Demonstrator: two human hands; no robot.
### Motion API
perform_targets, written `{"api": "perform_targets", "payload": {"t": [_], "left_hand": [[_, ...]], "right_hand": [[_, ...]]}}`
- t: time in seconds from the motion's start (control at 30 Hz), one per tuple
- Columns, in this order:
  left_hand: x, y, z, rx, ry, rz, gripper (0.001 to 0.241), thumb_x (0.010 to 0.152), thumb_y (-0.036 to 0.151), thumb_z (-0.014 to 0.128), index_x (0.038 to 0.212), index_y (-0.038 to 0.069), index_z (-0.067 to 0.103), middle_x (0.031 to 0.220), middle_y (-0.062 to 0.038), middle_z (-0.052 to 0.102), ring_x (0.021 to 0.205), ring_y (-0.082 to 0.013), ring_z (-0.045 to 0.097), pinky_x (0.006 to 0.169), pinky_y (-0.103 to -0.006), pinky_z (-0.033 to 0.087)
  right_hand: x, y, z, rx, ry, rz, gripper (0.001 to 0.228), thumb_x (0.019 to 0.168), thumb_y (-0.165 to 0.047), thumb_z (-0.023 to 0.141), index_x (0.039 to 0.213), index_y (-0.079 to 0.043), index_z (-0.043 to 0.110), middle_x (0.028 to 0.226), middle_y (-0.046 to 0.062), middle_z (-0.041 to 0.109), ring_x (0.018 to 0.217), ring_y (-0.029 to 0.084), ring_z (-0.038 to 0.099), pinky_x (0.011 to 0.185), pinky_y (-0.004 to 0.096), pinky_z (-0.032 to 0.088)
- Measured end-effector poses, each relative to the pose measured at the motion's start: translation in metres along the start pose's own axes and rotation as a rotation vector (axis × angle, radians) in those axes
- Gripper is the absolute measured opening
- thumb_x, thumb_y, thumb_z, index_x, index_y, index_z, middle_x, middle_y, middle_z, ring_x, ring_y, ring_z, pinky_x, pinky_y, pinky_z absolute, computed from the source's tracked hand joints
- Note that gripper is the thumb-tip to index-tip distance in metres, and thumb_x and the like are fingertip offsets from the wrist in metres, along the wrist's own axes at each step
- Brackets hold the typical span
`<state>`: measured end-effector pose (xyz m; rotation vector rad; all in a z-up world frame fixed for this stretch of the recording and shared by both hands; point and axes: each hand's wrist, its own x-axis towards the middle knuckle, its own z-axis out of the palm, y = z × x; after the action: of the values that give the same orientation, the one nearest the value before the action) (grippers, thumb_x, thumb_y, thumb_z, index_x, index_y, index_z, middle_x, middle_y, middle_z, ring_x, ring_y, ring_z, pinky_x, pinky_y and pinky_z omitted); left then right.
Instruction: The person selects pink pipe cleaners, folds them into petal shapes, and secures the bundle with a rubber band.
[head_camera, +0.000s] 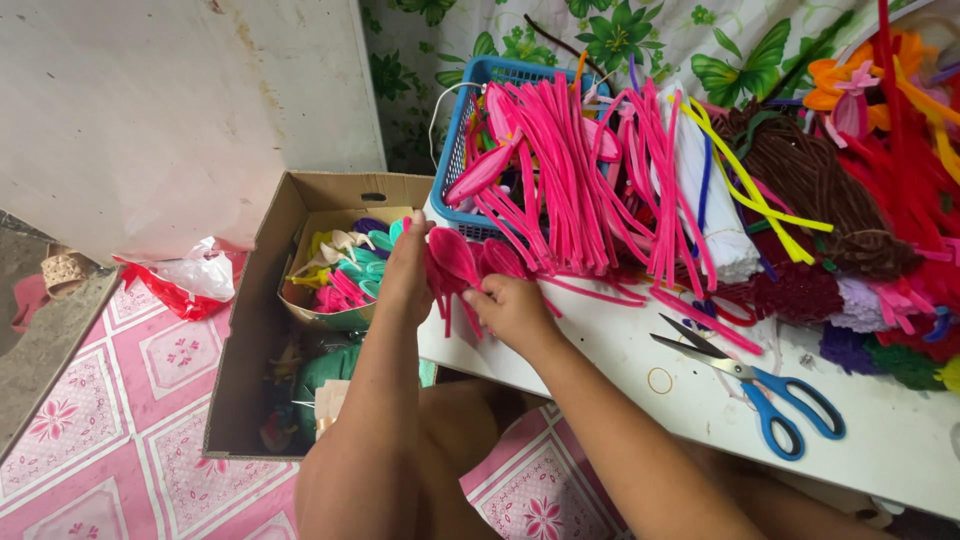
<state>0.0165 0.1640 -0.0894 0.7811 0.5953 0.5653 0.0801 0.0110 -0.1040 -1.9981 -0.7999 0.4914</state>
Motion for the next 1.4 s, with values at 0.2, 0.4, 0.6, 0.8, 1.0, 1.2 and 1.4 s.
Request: {"api": "perform_targets", "payload": {"t": [0.2,0.4,0.6,0.8,1.0,1.2,1.4], "left_hand": [[0.006,-0.001,-0.019,0.231,-0.023,0.097,0.063,0.081,0.003,0.079,0.139,0.006,0.056,0.115,-0.021,0.061,0.102,-0.0351,0.065,0.078,-0.0493,0.061],[-0.024,0.026,-0.005,0.288,-0.006,0.121,0.063,0.081,0.004,0.081,0.14,0.005,0.056,0.115,-0.024,0.062,0.101,-0.036,0.066,0.078,-0.0519,0.06],[-0.023,0.02,-0.006,0.322,0.002,0.117,0.061,0.079,0.005,0.08,0.137,0.005,0.06,0.111,-0.021,0.064,0.101,-0.035,0.065,0.077,-0.0492,0.06],[-0.025,0.015,0.007,0.621,0.07,0.192,0.054,0.086,0.019,0.077,0.138,0.017,0.062,0.124,-0.024,0.068,0.123,-0.0414,0.064,0.099,-0.0564,0.053],[-0.034,0.017,0.026,0.445,-0.036,0.242,0.051,0.098,0.043,0.065,0.138,0.012,0.061,0.131,-0.028,0.065,0.13,-0.0445,0.058,0.109,-0.0576,0.044],[-0.033,0.027,0.009,0.663,0.043,0.229,0.059,0.085,0.021,0.076,0.141,0.023,0.059,0.127,-0.023,0.068,0.126,-0.0433,0.062,0.104,-0.0532,0.049],[-0.032,0.036,0.001,0.497,0.026,0.244,0.056,0.085,0.016,0.076,0.139,0.017,0.061,0.118,-0.023,0.07,0.109,-0.0372,0.069,0.091,-0.0484,0.057]], "right_hand": [[-0.016,0.0,-0.034,-0.323,0.156,-0.233,0.032,0.095,-0.043,0.07,0.102,-0.012,0.073,0.082,0.01,0.078,0.085,0.031,0.074,0.073,0.041,0.059],[0.003,0.028,-0.034,-0.609,0.117,-0.035,0.038,0.092,-0.046,0.068,0.12,-0.022,0.06,0.094,0.008,0.077,0.098,0.03,0.074,0.083,0.045,0.061],[0.029,0.063,-0.036,-0.627,0.234,-0.145,0.03,0.096,-0.045,0.063,0.11,-0.019,0.07,0.083,0.005,0.077,0.085,0.027,0.077,0.071,0.041,0.063],[0.006,0.025,-0.021,-0.302,0.344,-0.344,0.025,0.086,-0.038,0.079,0.095,-0.015,0.072,0.078,0.009,0.075,0.082,0.032,0.074,0.064,0.043,0.059],[0.007,-0.026,-0.016,-0.378,0.194,-0.363,0.023,0.083,-0.035,0.078,0.089,-0.016,0.068,0.071,0.011,0.068,0.079,0.034,0.071,0.068,0.046,0.057],[-0.006,0.018,-0.037,-0.444,0.134,-0.128,0.02,0.093,-0.036,0.069,0.108,-0.023,0.07,0.088,0.003,0.077,0.091,0.027,0.074,0.078,0.042,0.06],[-0.006,0.044,-0.033,-0.585,0.099,-0.027,0.043,0.084,-0.039,0.078,0.118,-0.017,0.062,0.101,0.006,0.071,0.099,0.03,0.073,0.084,0.044,0.061]]}}
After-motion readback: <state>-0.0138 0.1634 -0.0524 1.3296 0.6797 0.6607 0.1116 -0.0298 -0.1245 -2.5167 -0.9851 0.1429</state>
